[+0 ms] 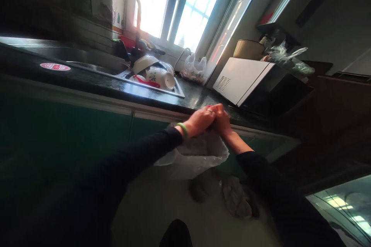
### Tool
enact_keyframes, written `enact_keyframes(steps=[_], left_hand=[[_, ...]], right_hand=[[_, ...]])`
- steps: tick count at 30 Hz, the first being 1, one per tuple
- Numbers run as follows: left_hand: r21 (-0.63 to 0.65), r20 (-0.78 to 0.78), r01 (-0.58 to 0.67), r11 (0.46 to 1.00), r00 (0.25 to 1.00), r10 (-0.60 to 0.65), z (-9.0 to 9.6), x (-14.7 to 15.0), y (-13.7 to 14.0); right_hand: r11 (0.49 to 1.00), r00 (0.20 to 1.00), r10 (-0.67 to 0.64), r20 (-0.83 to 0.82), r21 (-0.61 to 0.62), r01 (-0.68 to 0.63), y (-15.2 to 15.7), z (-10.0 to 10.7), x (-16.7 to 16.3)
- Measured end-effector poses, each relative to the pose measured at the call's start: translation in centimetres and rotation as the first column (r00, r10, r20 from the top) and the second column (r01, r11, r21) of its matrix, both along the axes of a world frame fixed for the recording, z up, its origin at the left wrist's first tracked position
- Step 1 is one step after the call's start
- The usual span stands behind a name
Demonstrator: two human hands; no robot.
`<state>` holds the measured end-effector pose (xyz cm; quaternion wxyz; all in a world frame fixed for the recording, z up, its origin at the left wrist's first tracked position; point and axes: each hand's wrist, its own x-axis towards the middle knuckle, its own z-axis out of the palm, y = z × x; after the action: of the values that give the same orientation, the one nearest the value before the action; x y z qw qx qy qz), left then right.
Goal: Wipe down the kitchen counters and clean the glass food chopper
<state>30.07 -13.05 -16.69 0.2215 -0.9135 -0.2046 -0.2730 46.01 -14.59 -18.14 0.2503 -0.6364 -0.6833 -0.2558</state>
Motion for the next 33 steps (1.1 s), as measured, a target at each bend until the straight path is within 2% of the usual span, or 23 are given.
enact_keyframes(steps=[5,7,9,11,14,19,24,28,33], left_hand=[[0.007,0.02,-0.143,0.99,0.99,0.143,0.6,-12.8,1.2],[0.015,0.063,-0.234,0.972,0.97,0.233,0.9,-16.8,1.5],[0.015,0.121,-0.339,0.941,0.935,0.335,1.0,-19.1,1.7],[0.014,0.166,-0.395,0.919,0.907,0.387,0.8,-19.8,1.8],[0.016,0.163,-0.368,0.93,0.918,0.361,0.0,-18.7,1.9],[0.014,0.122,-0.354,0.935,0.929,0.35,-1.6,-15.3,2.6],[0.069,0.103,-0.359,0.931,0.931,0.351,-2.0,-11.4,2.6],[0.097,0.02,-0.361,0.928,0.933,0.36,-1.6,-7.0,2.1],[0.139,-0.075,-0.352,0.925,0.928,0.365,-1.7,0.3,1.3]], right_hand=[[0.983,0.982,0.184,0.034,0.011,-0.185,3.4,1.3,-12.7],[0.968,0.964,0.249,0.088,0.01,-0.251,4.6,2.2,-17.0],[0.959,0.951,0.277,0.14,0.012,-0.281,5.5,3.0,-19.9],[0.96,0.95,0.273,0.151,0.024,-0.279,5.8,3.4,-21.0],[0.964,0.957,0.262,0.125,0.014,-0.265,5.5,3.4,-20.0],[0.964,0.956,0.264,0.13,-0.013,-0.265,4.0,2.9,-16.2],[0.964,0.96,0.266,0.088,-0.018,-0.266,3.3,2.3,-12.2],[0.965,0.964,0.259,0.058,0.036,-0.261,3.3,1.1,-7.8],[0.988,0.989,0.146,0.032,0.045,-0.147,2.6,-0.4,-0.8]])
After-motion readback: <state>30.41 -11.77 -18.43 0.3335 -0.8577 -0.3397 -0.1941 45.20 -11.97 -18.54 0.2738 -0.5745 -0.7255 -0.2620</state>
